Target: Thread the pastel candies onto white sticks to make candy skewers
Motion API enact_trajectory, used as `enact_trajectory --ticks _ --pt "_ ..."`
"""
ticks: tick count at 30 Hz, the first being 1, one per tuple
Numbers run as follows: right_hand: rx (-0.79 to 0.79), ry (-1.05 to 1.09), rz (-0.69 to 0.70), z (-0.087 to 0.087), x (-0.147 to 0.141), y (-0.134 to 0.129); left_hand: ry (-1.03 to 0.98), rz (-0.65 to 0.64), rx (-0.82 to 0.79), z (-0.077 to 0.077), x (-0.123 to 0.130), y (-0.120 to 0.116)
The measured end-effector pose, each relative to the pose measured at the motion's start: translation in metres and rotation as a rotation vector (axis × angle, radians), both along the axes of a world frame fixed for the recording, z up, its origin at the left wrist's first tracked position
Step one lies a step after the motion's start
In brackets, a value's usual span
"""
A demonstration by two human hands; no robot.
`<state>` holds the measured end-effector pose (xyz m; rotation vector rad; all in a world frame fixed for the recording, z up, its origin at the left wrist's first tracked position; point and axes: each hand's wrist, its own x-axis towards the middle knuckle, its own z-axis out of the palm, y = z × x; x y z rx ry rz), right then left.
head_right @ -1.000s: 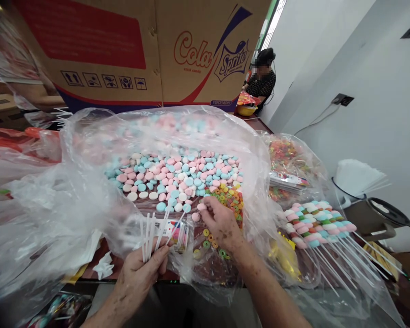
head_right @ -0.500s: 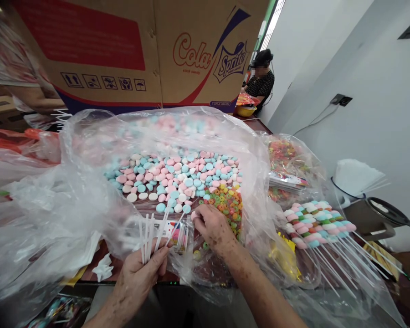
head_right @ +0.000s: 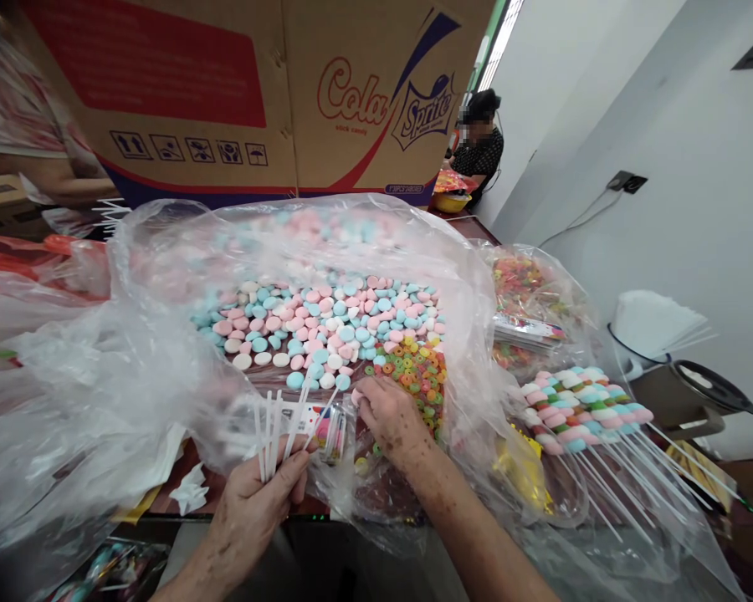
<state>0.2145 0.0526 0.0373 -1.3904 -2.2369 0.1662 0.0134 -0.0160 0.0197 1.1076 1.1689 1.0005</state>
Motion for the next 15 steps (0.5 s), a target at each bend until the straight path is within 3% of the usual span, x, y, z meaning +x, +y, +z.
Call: enact_trajectory --ticks 10,13,15 --pt "0.116 -0.221 0.041 -0.013 -0.014 -0.003 0.06 -0.009 0.016 -0.005 0.0 0.002" --pt "0.051 0.011 -0.055 -0.011 -0.011 0.0 0.115 -0.026 0.054 -0.003 0.001 0.003" --pt "-0.097 0.357 -0.159 -0.005 -0.006 0.003 0.148 -0.031 0.088 0.0 0.001 0.003"
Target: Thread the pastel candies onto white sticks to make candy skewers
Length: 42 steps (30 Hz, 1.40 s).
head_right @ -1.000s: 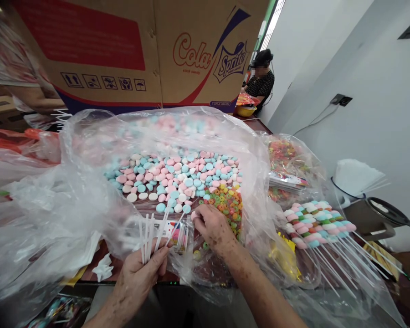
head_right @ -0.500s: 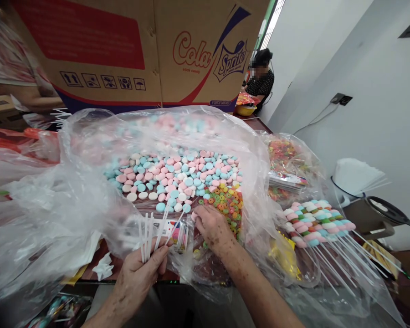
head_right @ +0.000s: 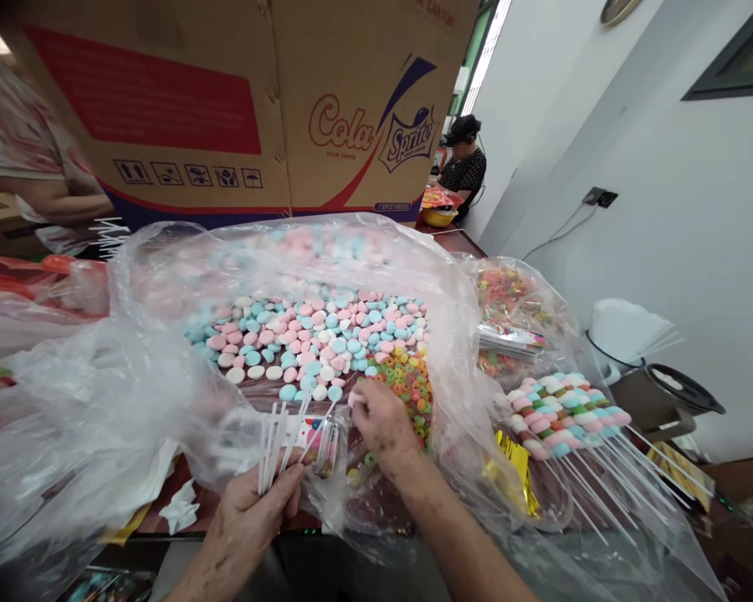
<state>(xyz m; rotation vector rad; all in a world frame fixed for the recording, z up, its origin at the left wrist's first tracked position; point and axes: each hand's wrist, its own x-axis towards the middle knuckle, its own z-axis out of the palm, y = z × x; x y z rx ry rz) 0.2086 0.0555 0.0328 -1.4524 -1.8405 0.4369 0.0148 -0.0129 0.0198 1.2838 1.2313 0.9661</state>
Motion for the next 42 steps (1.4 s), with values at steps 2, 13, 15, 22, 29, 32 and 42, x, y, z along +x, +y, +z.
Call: enact_trajectory --ticks 2,13,15,22,29,32,42 --pt "-0.164 0.433 -0.059 0.01 0.006 0.002 0.034 -0.01 0.024 0.004 0.0 -0.001" --pt "-0.447 1.073 -0.011 0.055 0.0 -0.002 0.115 -0.076 0.043 0.017 0.004 0.002" --pt "-0.458 1.066 -0.009 0.054 0.0 -0.001 0.117 -0.076 0.03 0.015 0.003 0.002" --pt "-0.468 1.05 0.013 0.053 0.002 0.0 0.114 -0.094 0.024 0.015 0.002 0.001" --pt "-0.423 0.891 0.11 0.045 0.006 0.001 0.139 -0.093 0.034 0.016 0.002 0.0" --pt "-0.404 0.803 0.134 0.039 0.006 -0.001 0.127 -0.083 0.04 0.015 0.002 0.001" --pt "-0.113 0.43 0.099 0.018 -0.004 -0.011 0.129 -0.024 0.064 0.007 0.005 0.0"
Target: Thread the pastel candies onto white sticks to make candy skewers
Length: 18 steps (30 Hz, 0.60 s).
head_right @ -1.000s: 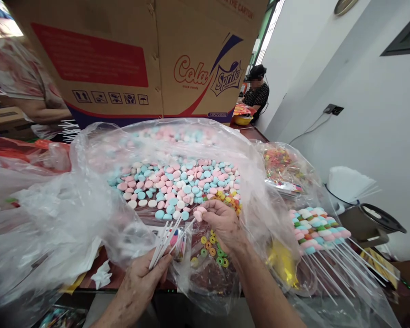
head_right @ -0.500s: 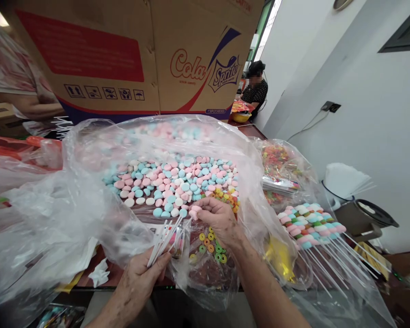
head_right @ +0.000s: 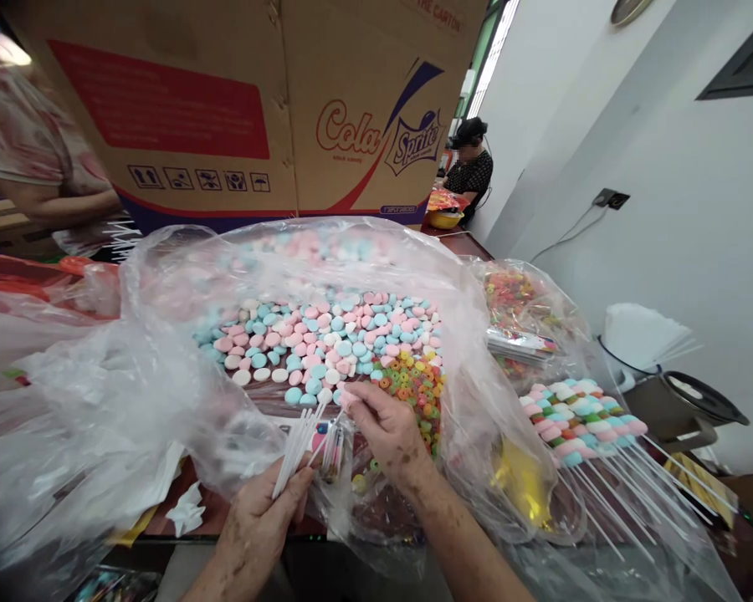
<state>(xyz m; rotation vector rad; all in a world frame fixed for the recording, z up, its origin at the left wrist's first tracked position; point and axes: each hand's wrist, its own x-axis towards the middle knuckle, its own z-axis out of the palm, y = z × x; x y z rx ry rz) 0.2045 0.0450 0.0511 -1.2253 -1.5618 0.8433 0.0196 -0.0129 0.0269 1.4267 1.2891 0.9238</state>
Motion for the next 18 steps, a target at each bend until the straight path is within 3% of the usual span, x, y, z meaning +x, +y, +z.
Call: enact_trajectory --ticks 4,11,14,18 --pt "0.111 -0.13 -0.016 -0.002 -0.002 -0.007 -0.016 0.018 -0.024 -0.004 -0.001 -0.001" --pt "0.106 0.002 -0.203 -0.006 -0.021 -0.023 -0.028 0.01 -0.03 -0.004 -0.002 -0.001" --pt "0.221 -0.095 -0.168 -0.006 -0.028 -0.027 -0.039 -0.01 -0.014 -0.004 -0.003 0.0" --pt "0.316 -0.234 0.021 -0.003 -0.04 -0.036 -0.025 0.047 0.009 -0.005 -0.005 0.002"
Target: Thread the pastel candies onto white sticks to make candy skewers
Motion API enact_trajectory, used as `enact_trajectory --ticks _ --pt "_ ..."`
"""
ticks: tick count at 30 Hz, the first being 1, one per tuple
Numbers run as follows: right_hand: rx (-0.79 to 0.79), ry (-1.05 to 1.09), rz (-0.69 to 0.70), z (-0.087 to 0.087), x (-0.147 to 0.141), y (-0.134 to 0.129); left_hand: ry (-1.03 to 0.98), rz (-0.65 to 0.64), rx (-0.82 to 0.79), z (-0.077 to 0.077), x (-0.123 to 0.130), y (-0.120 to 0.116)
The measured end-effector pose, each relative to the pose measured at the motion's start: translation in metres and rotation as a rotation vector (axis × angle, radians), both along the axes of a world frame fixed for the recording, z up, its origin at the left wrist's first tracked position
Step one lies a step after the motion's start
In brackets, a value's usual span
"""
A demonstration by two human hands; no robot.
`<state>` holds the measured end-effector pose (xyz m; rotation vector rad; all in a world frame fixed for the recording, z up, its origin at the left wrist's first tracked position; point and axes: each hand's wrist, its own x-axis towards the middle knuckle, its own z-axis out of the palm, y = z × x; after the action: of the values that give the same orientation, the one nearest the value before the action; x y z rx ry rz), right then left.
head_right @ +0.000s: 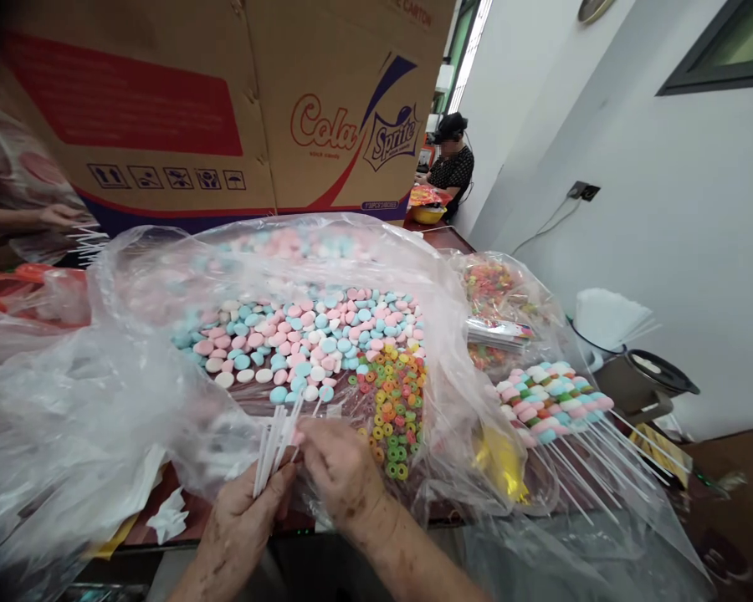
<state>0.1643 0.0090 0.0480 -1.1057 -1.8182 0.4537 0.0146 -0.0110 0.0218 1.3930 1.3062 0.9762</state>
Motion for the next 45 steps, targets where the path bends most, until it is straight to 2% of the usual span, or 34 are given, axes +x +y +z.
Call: enact_trajectory --ticks 2,4,7,8,10,12,16,20,25,30,35,39,42,45 --pt "-0.03 -0.037 0.068 0.005 0.001 -0.003 -0.019 0.038 -0.008 0.001 0.001 -0.001" --pt "-0.099 -0.024 0.036 0.012 0.012 0.001 -0.054 0.076 -0.038 0.005 0.003 -0.002" --pt "-0.165 -0.037 -0.175 0.024 0.046 0.018 -0.104 0.131 -0.084 0.011 0.007 -0.004" --pt "-0.149 -0.09 -0.258 0.027 0.058 0.026 -0.12 0.138 -0.091 0.012 0.009 -0.005" --pt "-0.137 -0.27 -0.306 0.029 0.076 0.043 -0.142 0.133 -0.095 0.011 0.009 -0.005" --pt "-0.149 -0.497 -0.262 0.027 0.083 0.055 -0.156 0.127 -0.098 0.007 0.009 -0.004" --pt "-0.183 -0.882 -0.156 0.019 0.078 0.066 -0.192 0.107 -0.121 -0.007 0.004 -0.002" --pt "-0.138 -0.95 -0.074 0.017 0.079 0.061 -0.236 0.076 -0.122 -0.012 0.002 -0.002" --pt "0.009 -1.067 -0.073 0.006 0.084 0.049 -0.227 0.056 -0.13 -0.01 0.002 -0.002" --pt "0.097 -1.072 -0.122 -0.008 0.08 0.041 -0.192 0.044 -0.131 -0.009 0.002 -0.003" --pt "0.119 -1.055 -0.103 -0.004 0.074 0.033 -0.209 0.05 -0.114 -0.008 0.002 -0.002" --pt "0.076 -1.066 -0.11 -0.003 0.069 0.027 -0.227 0.046 -0.094 -0.009 0.002 -0.002" --pt "-0.013 -0.937 -0.14 -0.002 0.071 0.029 -0.208 0.032 -0.109 -0.008 0.001 -0.003" --pt "-0.113 -0.681 -0.092 0.006 0.081 0.036 -0.184 0.028 -0.122 -0.005 0.0 -0.003"
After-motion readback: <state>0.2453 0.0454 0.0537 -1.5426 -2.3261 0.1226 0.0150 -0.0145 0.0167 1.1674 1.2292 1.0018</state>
